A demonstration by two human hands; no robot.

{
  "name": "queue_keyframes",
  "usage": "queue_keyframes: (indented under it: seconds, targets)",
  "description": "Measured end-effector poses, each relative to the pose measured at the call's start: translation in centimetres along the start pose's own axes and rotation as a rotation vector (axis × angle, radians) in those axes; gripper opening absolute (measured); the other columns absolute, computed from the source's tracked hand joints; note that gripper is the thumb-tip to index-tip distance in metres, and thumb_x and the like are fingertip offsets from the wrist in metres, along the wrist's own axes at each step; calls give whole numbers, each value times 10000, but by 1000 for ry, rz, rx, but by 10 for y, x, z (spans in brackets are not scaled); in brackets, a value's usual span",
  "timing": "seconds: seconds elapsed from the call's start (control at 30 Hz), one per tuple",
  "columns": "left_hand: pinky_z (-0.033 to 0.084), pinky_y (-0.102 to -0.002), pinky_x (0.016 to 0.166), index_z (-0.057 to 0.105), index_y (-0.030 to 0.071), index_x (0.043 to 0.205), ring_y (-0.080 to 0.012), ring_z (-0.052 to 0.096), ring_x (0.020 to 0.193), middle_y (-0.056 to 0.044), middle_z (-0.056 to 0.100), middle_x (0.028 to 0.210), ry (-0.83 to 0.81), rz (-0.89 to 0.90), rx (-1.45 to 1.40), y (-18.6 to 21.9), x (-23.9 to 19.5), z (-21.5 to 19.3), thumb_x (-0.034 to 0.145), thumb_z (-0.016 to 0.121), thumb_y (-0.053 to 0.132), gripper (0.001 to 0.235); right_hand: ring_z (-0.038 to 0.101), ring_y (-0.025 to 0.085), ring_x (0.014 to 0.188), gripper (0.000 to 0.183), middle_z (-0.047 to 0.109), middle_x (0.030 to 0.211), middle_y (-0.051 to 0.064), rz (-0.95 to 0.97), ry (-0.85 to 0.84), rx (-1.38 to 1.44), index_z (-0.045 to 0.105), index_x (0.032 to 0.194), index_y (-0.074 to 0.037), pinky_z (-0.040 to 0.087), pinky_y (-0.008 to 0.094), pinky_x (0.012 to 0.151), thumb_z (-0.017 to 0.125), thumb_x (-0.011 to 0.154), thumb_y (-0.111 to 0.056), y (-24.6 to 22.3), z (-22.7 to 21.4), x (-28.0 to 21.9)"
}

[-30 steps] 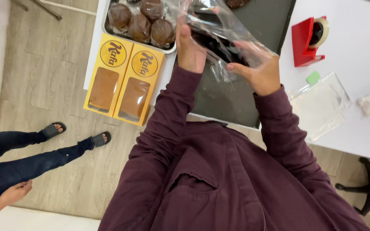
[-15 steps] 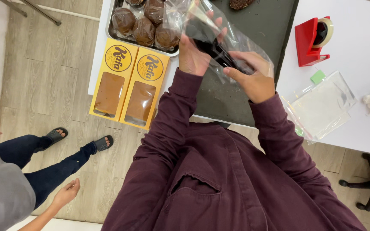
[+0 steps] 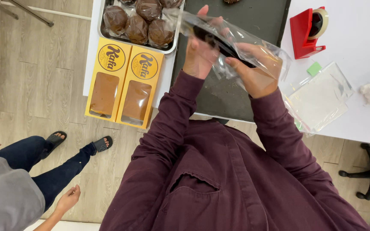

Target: The person uses tongs to place round and oblong baked goods into clear plastic bags. They then seal the bags and place them into a tray. The person repeats this process for several items.

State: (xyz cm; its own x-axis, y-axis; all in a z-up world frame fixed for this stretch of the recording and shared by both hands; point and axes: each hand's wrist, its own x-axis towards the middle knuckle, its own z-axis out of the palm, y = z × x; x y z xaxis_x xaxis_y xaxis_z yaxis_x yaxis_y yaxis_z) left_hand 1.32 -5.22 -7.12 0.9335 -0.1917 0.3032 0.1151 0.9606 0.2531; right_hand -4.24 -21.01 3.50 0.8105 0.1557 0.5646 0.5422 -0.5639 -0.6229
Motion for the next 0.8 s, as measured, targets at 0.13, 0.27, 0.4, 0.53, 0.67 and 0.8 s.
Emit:
queue_keyframes:
  seconds: [0.13, 0.27, 0.4, 0.53, 0.67, 0.8]
  targets:
    - [537, -603, 1095, 280, 266, 1630, -412, 580, 1327, -199, 484, 1535, 72, 20, 31, -4, 4, -7, 812, 842, 561, 1035, 670, 273, 1022, 549, 714, 1126, 129, 243, -188, -59, 682, 1265, -95, 548, 404, 898, 940, 809, -261, -7, -4, 4]
    - [532, -584, 1078, 329, 267, 1617, -387, 576, 1352, -156, 515, 1545, 123, 93, -5, 3, 2, -8, 819, 817, 601, 994, 685, 290, 1028, 444, 724, 1085, 159, 218, -122, -50, 717, 1197, -33, 580, 393, 903, 934, 845, -195, -8, -12, -3]
    - [514, -626, 1026, 329, 243, 1593, -315, 587, 1205, -133, 579, 1348, 161, 122, 80, 6, 3, -3, 801, 800, 640, 1003, 694, 271, 1047, 429, 739, 1103, 143, 181, -63, -55, 725, 1187, -19, 593, 386, 906, 936, 858, -195, 1, -10, -11]
    - [448, -642, 1084, 249, 214, 1631, -387, 409, 1456, -186, 371, 1607, 374, 36, -112, 11, 3, -7, 612, 763, 673, 1230, 662, 313, 1169, 594, 685, 1243, 157, 163, -137, -88, 651, 1300, -55, 529, 409, 998, 948, 816, -228, 3, -10, -16]
    - [465, -664, 1122, 213, 227, 1634, -461, 436, 1440, -235, 317, 1639, 183, 74, -125, 10, 7, -4, 764, 828, 542, 1112, 694, 251, 1105, 543, 734, 1169, 122, 350, -143, -36, 705, 1222, -38, 585, 338, 890, 935, 796, -283, 2, -5, -15]
    - [594, -542, 978, 235, 327, 1637, -462, 445, 1449, -214, 357, 1629, 151, 116, -127, 22, 7, -29, 823, 793, 561, 1014, 655, 262, 1163, 737, 680, 1260, 130, 386, -246, -41, 616, 1354, -84, 519, 371, 968, 921, 763, -400, 7, -3, -20]
